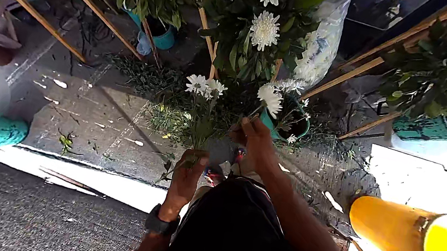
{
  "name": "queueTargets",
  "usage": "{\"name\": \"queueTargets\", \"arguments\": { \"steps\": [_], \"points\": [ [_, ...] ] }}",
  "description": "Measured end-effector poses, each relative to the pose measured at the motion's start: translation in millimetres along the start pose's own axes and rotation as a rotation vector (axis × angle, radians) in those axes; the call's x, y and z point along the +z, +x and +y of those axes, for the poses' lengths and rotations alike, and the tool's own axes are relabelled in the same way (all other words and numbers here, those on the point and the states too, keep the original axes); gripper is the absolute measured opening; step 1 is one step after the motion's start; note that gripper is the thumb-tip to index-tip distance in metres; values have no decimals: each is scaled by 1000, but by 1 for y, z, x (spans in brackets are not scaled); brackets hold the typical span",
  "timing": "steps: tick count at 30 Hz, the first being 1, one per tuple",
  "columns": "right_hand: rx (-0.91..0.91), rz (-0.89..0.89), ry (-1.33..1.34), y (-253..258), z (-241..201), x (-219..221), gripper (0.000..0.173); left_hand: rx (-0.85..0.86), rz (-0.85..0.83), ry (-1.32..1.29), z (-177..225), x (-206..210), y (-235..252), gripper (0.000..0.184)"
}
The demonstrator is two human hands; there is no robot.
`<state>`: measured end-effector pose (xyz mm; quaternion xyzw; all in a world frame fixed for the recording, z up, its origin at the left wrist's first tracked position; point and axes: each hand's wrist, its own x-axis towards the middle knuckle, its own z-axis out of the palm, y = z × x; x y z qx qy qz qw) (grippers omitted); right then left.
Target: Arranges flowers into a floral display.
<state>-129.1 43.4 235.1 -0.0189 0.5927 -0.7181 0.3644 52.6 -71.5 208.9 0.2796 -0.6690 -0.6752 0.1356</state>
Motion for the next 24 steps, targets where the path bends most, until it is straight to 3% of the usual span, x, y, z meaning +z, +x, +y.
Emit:
{"name": "queueTargets", "arguments": {
  "steps": [2, 4, 6, 7, 9, 12, 16, 18, 21, 23, 24],
  "points": [
    [91, -177, -201, -4, 12, 12, 28, -9, 78, 69, 6, 14, 15, 26],
    [62, -250, -632, -1, 12, 12, 40, 3, 146, 231, 6, 20, 25, 20],
    [-227, -191, -1048, 1, 6, -2, 44, 13, 133, 405, 8, 18, 25, 24],
    [-483, -213, -1154, 6, 6, -12, 34, 19, 105, 463, 10, 17, 26, 25],
    [-856, -430, -1265, 23, 6, -33, 24, 45, 46, 539, 13, 20, 30, 29],
    [-1053, -655, -1216, 53, 8, -53, 22, 65, -21, 584, 15, 30, 40, 32],
    [-995, -856, -1158, 77, 1, -68, 22, 48, -108, 528, 11, 29, 49, 32],
    [-878, -869, -1068, 86, 3, -79, 25, 24, -95, 503, 13, 21, 45, 29],
    [-492, -555, -844, 124, 9, -109, 24, -8, 79, 493, 24, -12, 33, 25],
    [-166, -241, -533, 165, 11, -123, 28, -28, 172, 503, 28, -36, 27, 23],
    [-89, -125, -370, 189, 17, -128, 30, -37, 210, 504, 29, -43, 25, 22]
  ]
}}
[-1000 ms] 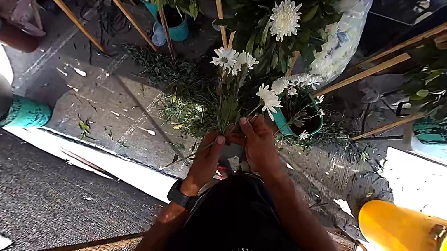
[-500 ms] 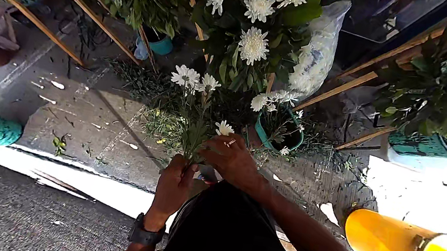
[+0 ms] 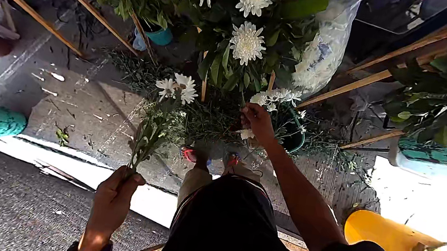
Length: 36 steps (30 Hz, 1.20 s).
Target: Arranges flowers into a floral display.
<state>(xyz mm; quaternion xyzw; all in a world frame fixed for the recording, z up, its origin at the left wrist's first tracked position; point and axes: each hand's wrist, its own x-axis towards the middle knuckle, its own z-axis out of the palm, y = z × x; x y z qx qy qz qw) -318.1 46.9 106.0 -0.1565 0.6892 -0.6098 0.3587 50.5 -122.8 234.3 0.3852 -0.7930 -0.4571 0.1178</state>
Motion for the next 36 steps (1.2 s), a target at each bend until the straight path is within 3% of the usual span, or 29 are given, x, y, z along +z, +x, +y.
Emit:
{"name": "queueTargets", "arguments": {
  "steps": [2, 4, 7, 12, 14, 25, 33, 36],
  "points": [
    [60, 140, 266, 37, 15, 3, 29, -30, 62, -21, -5, -2, -2, 18],
    [84, 162, 392, 67, 13, 13, 29, -49, 134, -84, -8, 3, -2, 15],
    [100, 200, 434, 109, 1, 26, 30, -87, 188, -153, -13, 8, -9, 17],
    [75, 439, 400, 152, -29, 31, 35, -148, 161, -203, -21, 14, -26, 17],
    [72, 464, 407, 155, -30, 32, 42, -166, 156, -218, -24, 19, -29, 17],
    [-50, 534, 295, 164, -36, 34, 42, -175, 167, -250, -28, 24, -24, 16],
    [-99, 503, 415, 161, -33, 40, 42, -228, 148, -211, -33, 28, -29, 17],
    [-59, 544, 323, 144, -27, 47, 21, -230, 146, -195, -34, 28, -29, 18]
  ]
}}
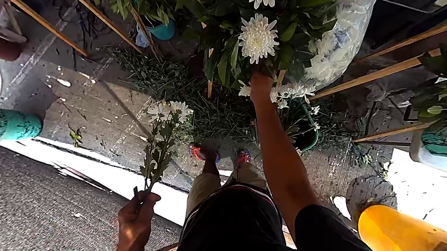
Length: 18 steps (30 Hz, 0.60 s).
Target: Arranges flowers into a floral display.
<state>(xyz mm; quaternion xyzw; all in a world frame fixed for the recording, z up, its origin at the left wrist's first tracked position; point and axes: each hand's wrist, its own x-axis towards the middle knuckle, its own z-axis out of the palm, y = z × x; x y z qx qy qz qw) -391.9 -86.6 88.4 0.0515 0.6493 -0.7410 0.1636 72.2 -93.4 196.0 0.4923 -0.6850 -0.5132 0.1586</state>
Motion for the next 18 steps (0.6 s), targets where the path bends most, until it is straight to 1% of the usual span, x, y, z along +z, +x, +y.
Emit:
{"name": "queueTargets", "arguments": {
  "steps": [2, 4, 6, 9, 11, 14, 18],
  "points": [
    [1, 3, -73, -2, 5, -1, 22, 2, -1, 4, 0, 0, 0, 18],
    [-41, -1, -148, 2, 4, 2, 28, 14, -2, 17, -2, -2, -1, 19],
    [-96, 24, -177, 13, 0, 8, 28, 0, -4, 15, -4, -4, -4, 19],
    [-111, 57, -203, 23, -10, 12, 26, -18, -5, 16, -5, -4, -3, 19],
    [-102, 56, -180, 25, -10, 14, 26, -49, -4, 27, -8, -5, -6, 20],
    [-143, 72, -52, 30, -1, 17, 25, -58, 5, 12, -12, -5, -7, 18],
    [-103, 73, -81, 33, -1, 18, 35, -86, 12, 33, -16, -7, -7, 20]
  ]
}}
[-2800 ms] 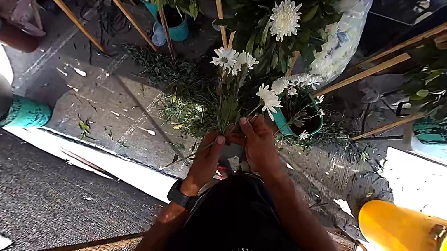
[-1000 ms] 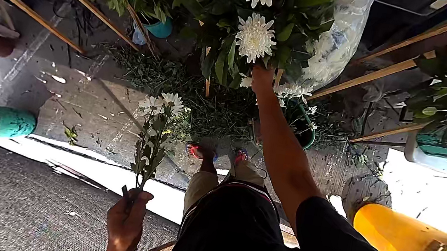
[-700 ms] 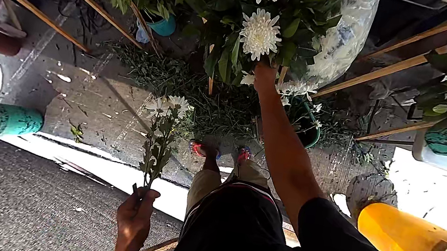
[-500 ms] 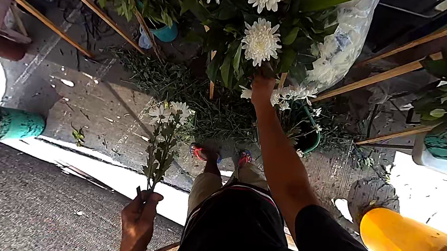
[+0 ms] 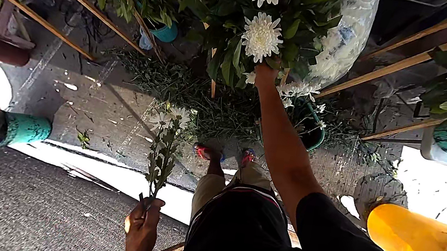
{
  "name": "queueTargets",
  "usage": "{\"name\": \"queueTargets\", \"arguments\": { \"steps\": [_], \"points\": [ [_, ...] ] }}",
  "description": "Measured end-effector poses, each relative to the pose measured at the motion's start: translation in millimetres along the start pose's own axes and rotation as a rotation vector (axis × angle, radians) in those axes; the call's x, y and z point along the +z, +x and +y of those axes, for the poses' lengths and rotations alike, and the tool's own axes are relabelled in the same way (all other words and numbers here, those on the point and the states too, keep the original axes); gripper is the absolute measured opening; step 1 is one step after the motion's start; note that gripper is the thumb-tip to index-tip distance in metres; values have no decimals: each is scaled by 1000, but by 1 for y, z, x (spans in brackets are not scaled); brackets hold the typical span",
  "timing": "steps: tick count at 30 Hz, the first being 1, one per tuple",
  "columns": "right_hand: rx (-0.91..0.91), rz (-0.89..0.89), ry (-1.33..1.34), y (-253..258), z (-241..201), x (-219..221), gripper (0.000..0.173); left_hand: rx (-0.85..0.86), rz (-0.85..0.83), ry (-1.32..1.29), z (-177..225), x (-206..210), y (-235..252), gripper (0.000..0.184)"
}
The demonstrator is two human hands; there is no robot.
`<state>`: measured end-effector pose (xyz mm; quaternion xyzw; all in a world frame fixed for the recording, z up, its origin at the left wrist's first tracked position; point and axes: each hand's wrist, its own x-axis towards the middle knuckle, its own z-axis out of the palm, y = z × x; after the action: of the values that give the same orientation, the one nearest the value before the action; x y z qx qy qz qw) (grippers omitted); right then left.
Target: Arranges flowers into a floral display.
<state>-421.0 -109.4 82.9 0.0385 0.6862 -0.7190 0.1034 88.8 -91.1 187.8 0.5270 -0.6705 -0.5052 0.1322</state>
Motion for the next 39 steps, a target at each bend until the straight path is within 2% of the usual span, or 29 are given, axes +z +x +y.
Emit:
{"name": "queueTargets", "arguments": {
  "steps": [3, 6, 8, 10, 12, 13, 15, 18, 21, 23, 26, 27, 29, 31, 35, 37, 39],
  "points": [
    [4, -14, 1, 4, 2, 2, 35, 3, 3, 33, -1, -2, 1, 21],
    [-50, -60, 85, -2, 6, -4, 23, 36, 1, 49, -4, -2, 0, 20],
    [-21, -113, 52, -21, 3, -18, 28, 68, -1, 35, -5, -2, 2, 20],
    [91, -150, 12, -54, 9, -43, 47, 74, 20, 15, -3, 2, 4, 37],
    [218, -173, -89, -101, 31, -72, 59, 96, 55, -42, 3, 10, 7, 53],
    [296, -202, -162, -128, 42, -86, 59, 118, 69, -87, 6, 14, 7, 55],
    [418, -317, -258, -169, 51, -100, 48, 176, 68, -176, 14, 24, 9, 54],
    [445, -570, -286, -212, 19, -101, 38, 251, 44, -261, 23, 34, 7, 51],
    [337, -670, -124, -224, -24, -84, 32, 352, 20, -225, 34, 43, 3, 45],
    [316, -735, -40, -221, -51, -69, 36, 408, -4, -171, 41, 48, -1, 42],
    [476, -752, -27, -209, -80, -43, 51, 477, -31, -8, 44, 53, -5, 39],
    [523, -738, -19, -203, -85, -37, 53, 488, -30, 61, 44, 55, -6, 39],
    [538, -686, -11, -196, -89, -33, 44, 483, -5, 181, 46, 60, -7, 40],
    [450, -644, 16, -199, -89, -41, 35, 432, 50, 233, 49, 66, -7, 40],
    [73, -559, 82, -236, -101, -85, 31, 226, 90, 79, 65, 77, 8, 45],
    [-53, -465, 187, -248, -109, -102, 28, 147, 89, 78, 71, 78, 21, 40],
    [-87, -407, 289, -252, -117, -113, 23, 150, 37, 140, 77, 79, 31, 30]
  ]
}}
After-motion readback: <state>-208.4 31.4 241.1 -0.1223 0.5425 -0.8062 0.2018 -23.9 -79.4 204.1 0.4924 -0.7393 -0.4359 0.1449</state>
